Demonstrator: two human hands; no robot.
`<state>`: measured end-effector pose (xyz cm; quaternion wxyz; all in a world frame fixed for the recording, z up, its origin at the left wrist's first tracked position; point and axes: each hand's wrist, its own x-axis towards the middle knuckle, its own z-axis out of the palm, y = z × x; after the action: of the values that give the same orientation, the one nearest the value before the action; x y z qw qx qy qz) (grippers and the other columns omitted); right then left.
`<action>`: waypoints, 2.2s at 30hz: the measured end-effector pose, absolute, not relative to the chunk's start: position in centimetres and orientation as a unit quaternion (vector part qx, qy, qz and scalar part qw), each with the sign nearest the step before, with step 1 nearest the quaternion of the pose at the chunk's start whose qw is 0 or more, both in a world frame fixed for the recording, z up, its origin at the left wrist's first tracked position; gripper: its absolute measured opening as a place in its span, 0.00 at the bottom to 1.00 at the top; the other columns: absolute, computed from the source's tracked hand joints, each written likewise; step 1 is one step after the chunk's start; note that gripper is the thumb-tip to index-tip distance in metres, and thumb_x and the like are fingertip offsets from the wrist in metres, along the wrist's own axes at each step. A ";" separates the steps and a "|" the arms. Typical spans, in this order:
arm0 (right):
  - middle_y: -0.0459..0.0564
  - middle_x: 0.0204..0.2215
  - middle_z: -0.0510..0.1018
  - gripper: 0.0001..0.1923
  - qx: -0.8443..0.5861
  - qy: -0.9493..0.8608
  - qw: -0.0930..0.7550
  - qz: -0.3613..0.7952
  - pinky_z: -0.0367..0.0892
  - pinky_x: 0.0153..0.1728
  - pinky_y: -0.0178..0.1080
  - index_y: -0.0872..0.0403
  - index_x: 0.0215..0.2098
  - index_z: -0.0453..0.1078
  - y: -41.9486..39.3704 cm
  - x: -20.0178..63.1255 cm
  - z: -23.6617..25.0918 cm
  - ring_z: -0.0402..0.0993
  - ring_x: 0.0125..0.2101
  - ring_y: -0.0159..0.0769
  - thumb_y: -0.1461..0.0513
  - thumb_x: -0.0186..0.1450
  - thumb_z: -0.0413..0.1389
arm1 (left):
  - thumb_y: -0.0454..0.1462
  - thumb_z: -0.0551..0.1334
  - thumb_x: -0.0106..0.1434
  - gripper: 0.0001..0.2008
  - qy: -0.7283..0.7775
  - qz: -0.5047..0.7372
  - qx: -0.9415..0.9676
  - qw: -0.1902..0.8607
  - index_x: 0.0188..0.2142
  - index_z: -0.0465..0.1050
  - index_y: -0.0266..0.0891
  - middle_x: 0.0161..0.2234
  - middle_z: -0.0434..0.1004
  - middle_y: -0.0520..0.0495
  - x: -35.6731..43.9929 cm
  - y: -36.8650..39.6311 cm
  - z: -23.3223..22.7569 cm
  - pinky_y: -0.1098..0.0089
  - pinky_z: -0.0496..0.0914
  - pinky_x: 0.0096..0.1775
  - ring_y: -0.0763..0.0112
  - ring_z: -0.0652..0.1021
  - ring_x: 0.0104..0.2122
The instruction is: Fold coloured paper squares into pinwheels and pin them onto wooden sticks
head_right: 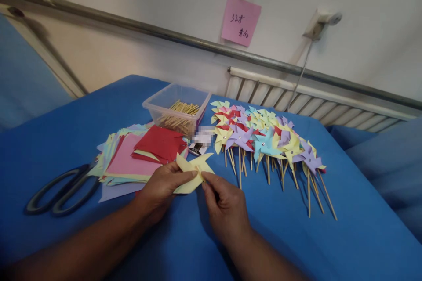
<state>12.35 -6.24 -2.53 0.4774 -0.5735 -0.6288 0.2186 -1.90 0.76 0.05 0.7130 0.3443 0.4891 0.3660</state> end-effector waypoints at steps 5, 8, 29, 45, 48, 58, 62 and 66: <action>0.46 0.38 0.81 0.16 -0.565 -0.633 0.478 0.228 0.74 0.35 0.36 0.46 0.50 0.71 -6.3 12.3 -2.5 0.79 0.34 0.35 0.63 0.65 0.53 | 0.36 0.73 0.41 0.15 0.488 0.370 0.338 0.714 0.30 0.77 0.33 0.25 0.79 0.48 -1.9 0.9 -0.2 0.72 0.66 0.28 0.71 0.75 0.23; 0.46 0.39 0.81 0.16 -0.566 -0.634 0.476 0.226 0.74 0.35 0.37 0.46 0.50 0.71 -6.3 12.2 -2.5 0.79 0.35 0.36 0.63 0.65 0.53 | 0.36 0.73 0.40 0.15 0.489 0.371 0.336 0.715 0.30 0.76 0.33 0.24 0.79 0.49 -1.9 0.9 -0.1 0.72 0.66 0.28 0.71 0.75 0.23; 0.42 0.21 0.74 0.15 -0.578 -0.599 0.479 0.277 0.68 0.25 0.32 0.47 0.49 0.72 -6.3 12.0 -2.2 0.71 0.22 0.31 0.61 0.66 0.51 | 0.36 0.72 0.42 0.14 0.496 0.371 0.356 0.700 0.30 0.76 0.33 0.24 0.79 0.48 -1.8 0.5 0.2 0.72 0.66 0.28 0.71 0.75 0.23; 0.42 0.19 0.70 0.14 -0.584 -0.547 0.478 0.362 0.61 0.22 0.30 0.51 0.48 0.73 -6.2 11.9 -2.0 0.65 0.19 0.27 0.59 0.67 0.50 | 0.37 0.70 0.45 0.14 0.487 0.358 0.383 0.698 0.31 0.74 0.32 0.23 0.77 0.49 -2.0 0.6 0.1 0.72 0.64 0.28 0.71 0.74 0.23; 0.42 0.19 0.70 0.15 -0.584 -0.541 0.471 0.379 0.59 0.20 0.29 0.51 0.49 0.73 -6.3 11.9 -1.9 0.64 0.19 0.27 0.58 0.67 0.50 | 0.37 0.69 0.46 0.14 0.485 0.355 0.385 0.700 0.33 0.74 0.32 0.24 0.78 0.48 -2.0 0.7 0.0 0.72 0.65 0.29 0.71 0.74 0.24; 0.41 0.20 0.72 0.14 -0.571 -0.562 0.485 0.350 0.63 0.23 0.29 0.49 0.48 0.73 -6.1 12.1 -2.1 0.67 0.20 0.27 0.61 0.67 0.51 | 0.37 0.69 0.46 0.15 0.485 0.353 0.389 0.699 0.33 0.74 0.31 0.24 0.78 0.48 -2.1 0.8 -0.2 0.72 0.65 0.28 0.71 0.74 0.24; 0.41 0.22 0.75 0.14 -0.559 -0.587 0.491 0.317 0.66 0.25 0.29 0.48 0.48 0.73 -6.1 12.3 -2.5 0.70 0.21 0.27 0.62 0.66 0.52 | 0.36 0.70 0.46 0.15 0.487 0.353 0.376 0.705 0.34 0.74 0.31 0.25 0.78 0.48 -2.0 0.8 -0.3 0.73 0.65 0.28 0.72 0.74 0.24; 0.43 0.27 0.78 0.14 -0.564 -0.610 0.478 0.284 0.70 0.28 0.32 0.47 0.48 0.73 -6.1 12.5 -2.3 0.74 0.25 0.30 0.62 0.66 0.52 | 0.35 0.70 0.45 0.15 0.489 0.353 0.366 0.709 0.33 0.75 0.32 0.25 0.79 0.47 -2.0 0.8 -0.3 0.72 0.66 0.29 0.72 0.75 0.24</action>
<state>12.46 -6.14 -2.27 0.4779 -0.5644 -0.6104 0.2836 -2.00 0.79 -0.31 0.7085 0.3664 0.4890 0.3531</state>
